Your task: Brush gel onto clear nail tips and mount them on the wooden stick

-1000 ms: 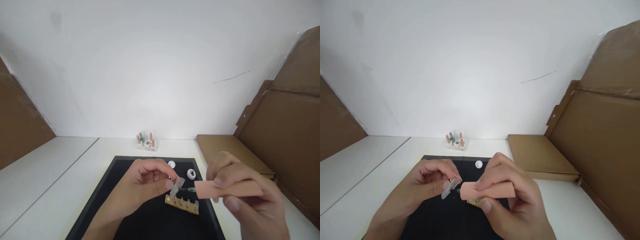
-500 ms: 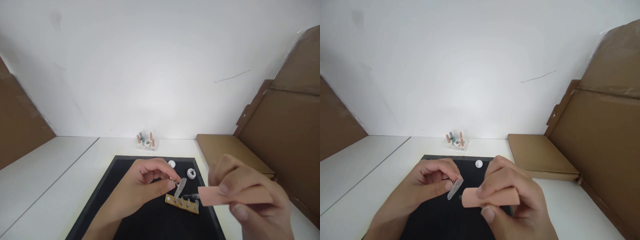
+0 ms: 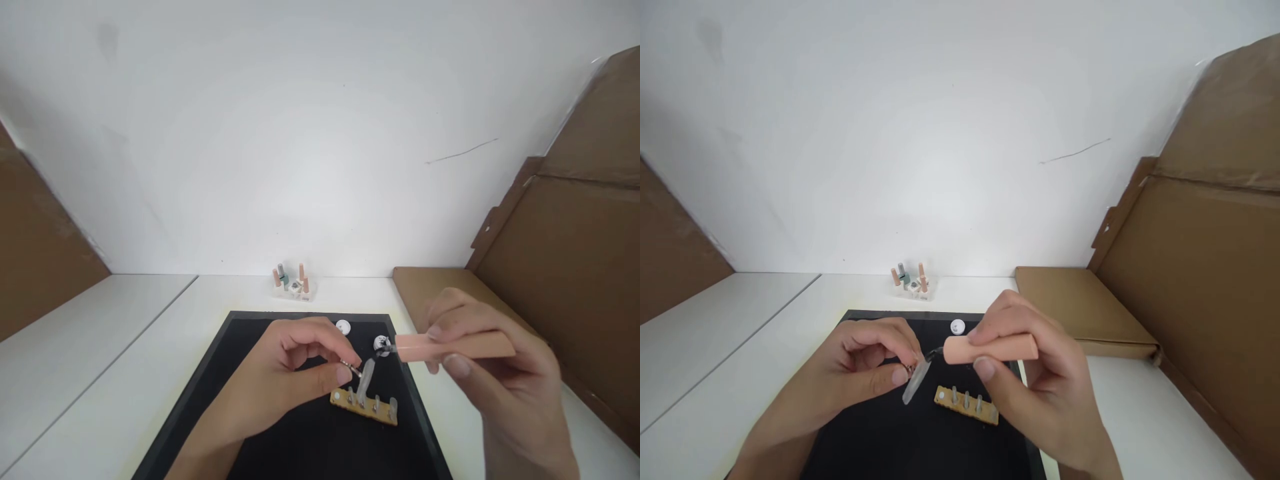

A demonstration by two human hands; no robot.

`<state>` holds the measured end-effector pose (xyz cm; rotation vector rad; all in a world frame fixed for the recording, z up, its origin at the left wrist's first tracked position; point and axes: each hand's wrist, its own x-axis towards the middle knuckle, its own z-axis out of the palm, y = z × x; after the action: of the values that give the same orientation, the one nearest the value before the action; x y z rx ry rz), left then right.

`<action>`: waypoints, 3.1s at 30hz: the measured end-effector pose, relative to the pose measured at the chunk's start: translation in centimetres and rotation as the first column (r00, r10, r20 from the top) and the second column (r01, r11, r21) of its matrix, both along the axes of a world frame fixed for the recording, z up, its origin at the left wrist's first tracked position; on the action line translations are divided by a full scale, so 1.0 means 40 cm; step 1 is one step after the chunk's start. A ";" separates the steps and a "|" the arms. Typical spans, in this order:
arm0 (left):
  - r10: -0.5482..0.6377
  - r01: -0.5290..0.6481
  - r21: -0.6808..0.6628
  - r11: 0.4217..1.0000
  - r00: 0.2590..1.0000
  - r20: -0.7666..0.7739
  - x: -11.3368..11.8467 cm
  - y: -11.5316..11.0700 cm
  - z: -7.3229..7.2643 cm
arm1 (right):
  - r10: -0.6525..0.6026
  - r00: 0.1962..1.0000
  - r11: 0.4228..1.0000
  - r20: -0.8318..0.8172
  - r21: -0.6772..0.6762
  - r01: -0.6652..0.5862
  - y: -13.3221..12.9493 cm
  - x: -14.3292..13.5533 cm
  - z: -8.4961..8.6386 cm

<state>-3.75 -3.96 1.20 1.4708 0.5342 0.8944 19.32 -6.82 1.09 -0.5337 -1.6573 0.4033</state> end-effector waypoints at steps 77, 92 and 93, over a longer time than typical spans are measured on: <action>0.101 -0.091 0.130 0.987 0.992 -0.078 0.038 -0.002 0.007 | 0.105 0.989 0.993 0.106 -0.059 -0.099 0.015 0.023 -0.002; 0.100 -0.091 0.119 0.989 0.993 -0.067 0.025 0.010 -0.004 | 0.054 0.999 0.997 -0.008 -0.055 -0.054 0.004 0.009 -0.016; 0.099 -0.091 0.116 0.989 0.993 -0.065 0.028 0.013 -0.002 | 0.085 0.996 0.994 0.016 -0.063 -0.084 0.004 0.009 -0.012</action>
<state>-2.65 -3.44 1.12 1.5951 0.6189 0.9633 19.66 -6.66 0.60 -0.5165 -1.6932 0.5149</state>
